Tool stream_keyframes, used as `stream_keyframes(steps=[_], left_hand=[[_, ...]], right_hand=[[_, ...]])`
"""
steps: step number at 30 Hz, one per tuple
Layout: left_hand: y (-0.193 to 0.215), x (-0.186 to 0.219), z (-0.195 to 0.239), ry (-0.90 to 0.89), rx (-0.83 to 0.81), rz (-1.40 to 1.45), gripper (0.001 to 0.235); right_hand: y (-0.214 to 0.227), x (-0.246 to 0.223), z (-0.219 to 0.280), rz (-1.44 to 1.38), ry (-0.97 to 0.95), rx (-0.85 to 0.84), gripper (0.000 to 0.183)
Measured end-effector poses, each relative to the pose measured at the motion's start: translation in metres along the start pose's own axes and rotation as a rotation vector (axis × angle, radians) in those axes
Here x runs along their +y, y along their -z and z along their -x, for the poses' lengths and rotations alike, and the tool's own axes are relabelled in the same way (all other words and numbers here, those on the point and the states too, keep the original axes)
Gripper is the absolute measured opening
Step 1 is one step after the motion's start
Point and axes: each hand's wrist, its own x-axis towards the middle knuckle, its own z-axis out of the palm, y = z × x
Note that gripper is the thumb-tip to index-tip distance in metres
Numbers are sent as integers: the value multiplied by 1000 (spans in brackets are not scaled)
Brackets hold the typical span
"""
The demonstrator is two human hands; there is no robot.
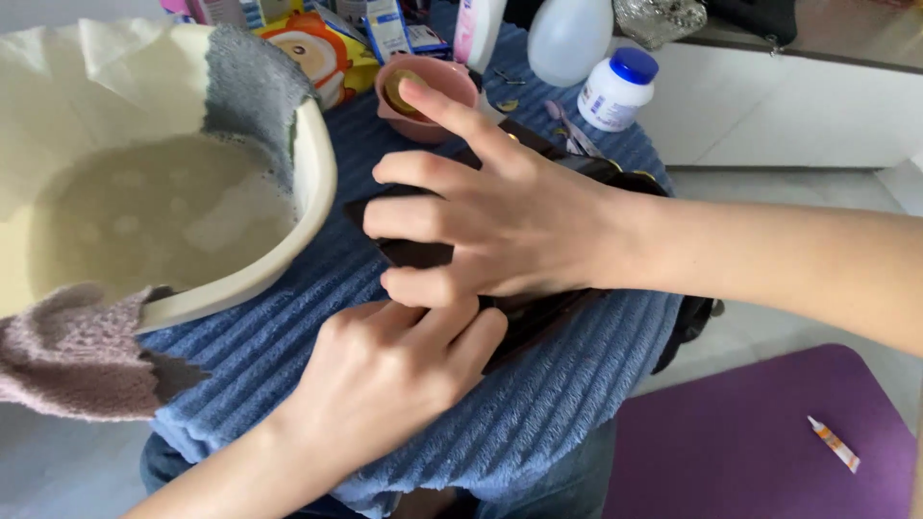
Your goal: Polishing a brown leather bag using a cloth and cleaning solution at a finishing station.
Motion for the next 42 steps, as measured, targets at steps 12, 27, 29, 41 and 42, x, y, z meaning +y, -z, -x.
stream_keyframes(steps=[12, 27, 29, 41, 42], left_hand=[[-2, -6, 1, -6, -10, -40, 39], [-1, -9, 1, -30, -57, 51, 23], [-3, -11, 0, -30, -53, 59, 24], [-16, -22, 9, -32, -129, 150, 28], [-15, -24, 7, -29, -116, 180, 28]], right_hand=[[-3, -11, 8, 53, -289, -79, 44], [52, 5, 55, 449, -442, -522, 78], [55, 2, 47, 431, -448, -591, 77], [12, -1, -4, 371, 86, 25, 11], [14, -1, 0, 290, 30, -4, 10]])
